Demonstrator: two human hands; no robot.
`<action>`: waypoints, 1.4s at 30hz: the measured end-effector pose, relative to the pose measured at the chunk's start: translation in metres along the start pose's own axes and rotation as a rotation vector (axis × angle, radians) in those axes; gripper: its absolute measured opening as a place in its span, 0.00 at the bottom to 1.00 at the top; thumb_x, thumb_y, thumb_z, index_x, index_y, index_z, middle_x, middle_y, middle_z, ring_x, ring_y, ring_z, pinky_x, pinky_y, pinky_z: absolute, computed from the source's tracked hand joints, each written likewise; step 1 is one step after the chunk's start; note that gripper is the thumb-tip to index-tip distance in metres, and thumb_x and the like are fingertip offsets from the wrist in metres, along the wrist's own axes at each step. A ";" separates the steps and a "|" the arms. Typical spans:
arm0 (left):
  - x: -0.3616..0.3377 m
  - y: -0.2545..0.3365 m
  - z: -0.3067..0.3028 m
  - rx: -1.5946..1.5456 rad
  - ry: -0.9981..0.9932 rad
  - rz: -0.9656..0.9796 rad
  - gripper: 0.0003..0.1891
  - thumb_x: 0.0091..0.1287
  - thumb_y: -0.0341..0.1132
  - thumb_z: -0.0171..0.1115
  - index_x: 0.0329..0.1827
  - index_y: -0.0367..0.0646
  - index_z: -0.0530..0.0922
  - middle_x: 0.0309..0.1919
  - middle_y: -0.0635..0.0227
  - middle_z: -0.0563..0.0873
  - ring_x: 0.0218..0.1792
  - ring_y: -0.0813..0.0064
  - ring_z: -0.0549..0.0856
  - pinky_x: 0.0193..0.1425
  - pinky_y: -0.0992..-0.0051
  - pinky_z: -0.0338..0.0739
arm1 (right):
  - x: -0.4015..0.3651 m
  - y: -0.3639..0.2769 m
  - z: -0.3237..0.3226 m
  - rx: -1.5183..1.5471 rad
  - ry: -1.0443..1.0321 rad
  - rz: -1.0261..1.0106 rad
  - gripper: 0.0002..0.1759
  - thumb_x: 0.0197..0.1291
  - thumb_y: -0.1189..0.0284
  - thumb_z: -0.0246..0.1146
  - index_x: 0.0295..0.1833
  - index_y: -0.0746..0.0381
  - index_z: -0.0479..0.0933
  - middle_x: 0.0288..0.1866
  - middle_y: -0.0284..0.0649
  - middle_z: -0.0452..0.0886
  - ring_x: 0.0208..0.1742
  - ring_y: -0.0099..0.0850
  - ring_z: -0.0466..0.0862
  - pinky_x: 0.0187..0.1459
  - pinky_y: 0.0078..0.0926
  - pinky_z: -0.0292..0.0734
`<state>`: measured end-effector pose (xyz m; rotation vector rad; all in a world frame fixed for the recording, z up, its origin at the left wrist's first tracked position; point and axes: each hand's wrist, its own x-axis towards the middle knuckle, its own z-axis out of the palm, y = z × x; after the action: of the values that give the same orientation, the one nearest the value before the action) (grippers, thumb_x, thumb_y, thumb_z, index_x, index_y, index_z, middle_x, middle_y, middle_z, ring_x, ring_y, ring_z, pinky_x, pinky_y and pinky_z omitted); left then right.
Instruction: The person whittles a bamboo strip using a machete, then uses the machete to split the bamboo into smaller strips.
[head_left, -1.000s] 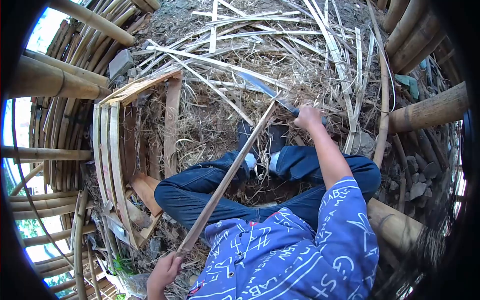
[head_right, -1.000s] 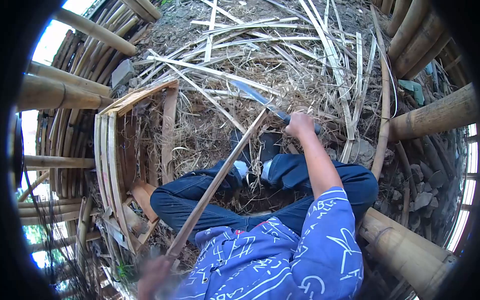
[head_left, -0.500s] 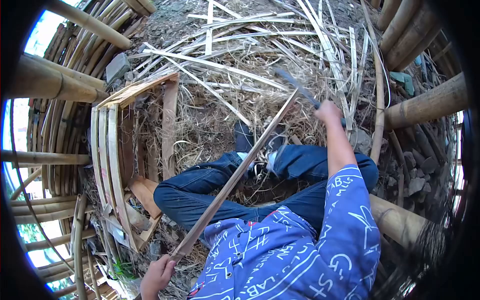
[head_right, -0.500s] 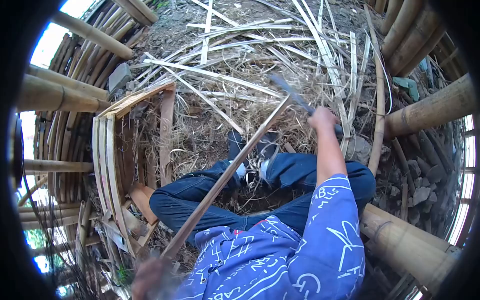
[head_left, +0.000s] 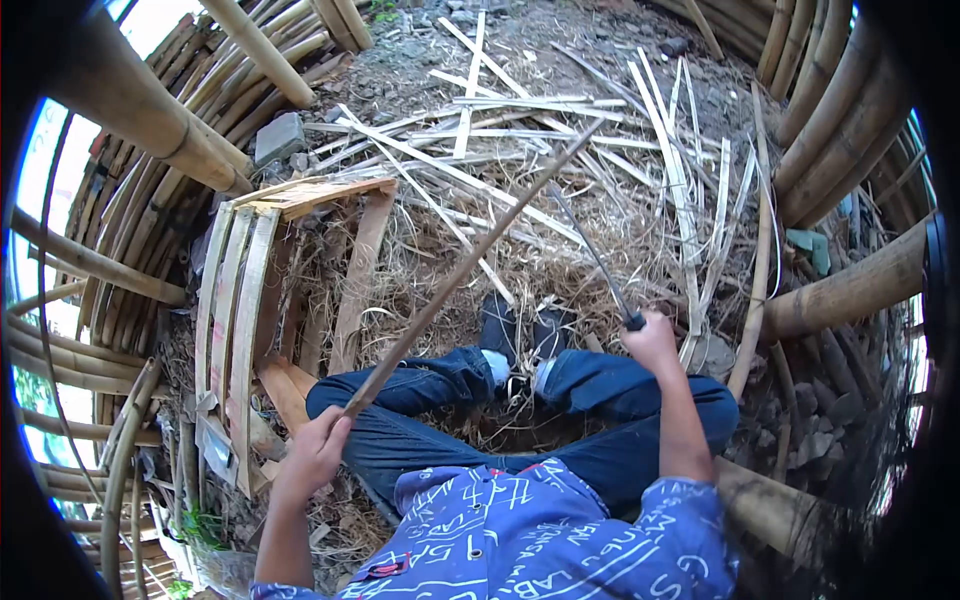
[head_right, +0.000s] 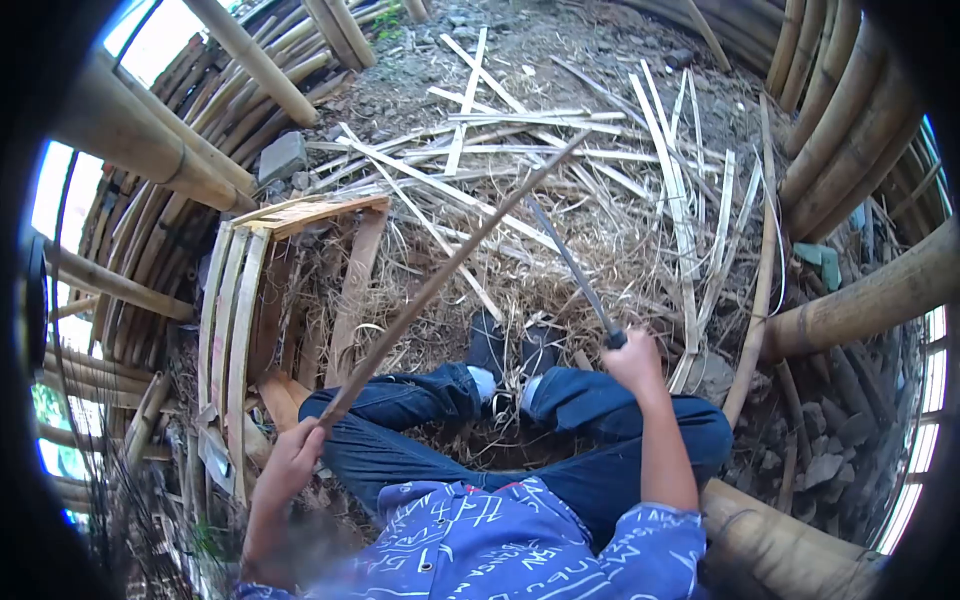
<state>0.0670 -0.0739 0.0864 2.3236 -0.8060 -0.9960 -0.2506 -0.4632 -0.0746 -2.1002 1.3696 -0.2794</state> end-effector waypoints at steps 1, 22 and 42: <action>0.012 0.004 0.013 0.007 0.085 0.082 0.13 0.74 0.38 0.54 0.40 0.34 0.75 0.23 0.60 0.78 0.26 0.70 0.78 0.33 0.68 0.72 | -0.010 0.003 0.001 0.075 0.009 0.000 0.09 0.42 0.72 0.65 0.24 0.68 0.76 0.20 0.48 0.78 0.21 0.37 0.78 0.27 0.37 0.71; 0.071 -0.019 0.162 -0.530 -0.416 -0.128 0.16 0.65 0.45 0.68 0.38 0.43 0.73 0.21 0.77 0.71 0.19 0.83 0.69 0.22 0.78 0.64 | -0.048 -0.005 0.051 0.975 -0.199 0.447 0.05 0.51 0.81 0.60 0.30 0.61 0.70 0.17 0.34 0.70 0.13 0.26 0.71 0.17 0.26 0.68; 0.090 -0.027 0.217 -0.433 -0.449 -0.018 0.12 0.67 0.41 0.67 0.33 0.41 0.77 0.22 0.74 0.77 0.21 0.84 0.73 0.24 0.77 0.67 | -0.060 -0.025 0.071 0.719 -0.266 0.155 0.06 0.49 0.79 0.61 0.24 0.62 0.71 0.17 0.34 0.74 0.13 0.22 0.72 0.16 0.22 0.67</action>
<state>-0.0391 -0.1584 -0.1070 1.7660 -0.6467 -1.5581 -0.2240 -0.3771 -0.1068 -1.3737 1.0550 -0.3501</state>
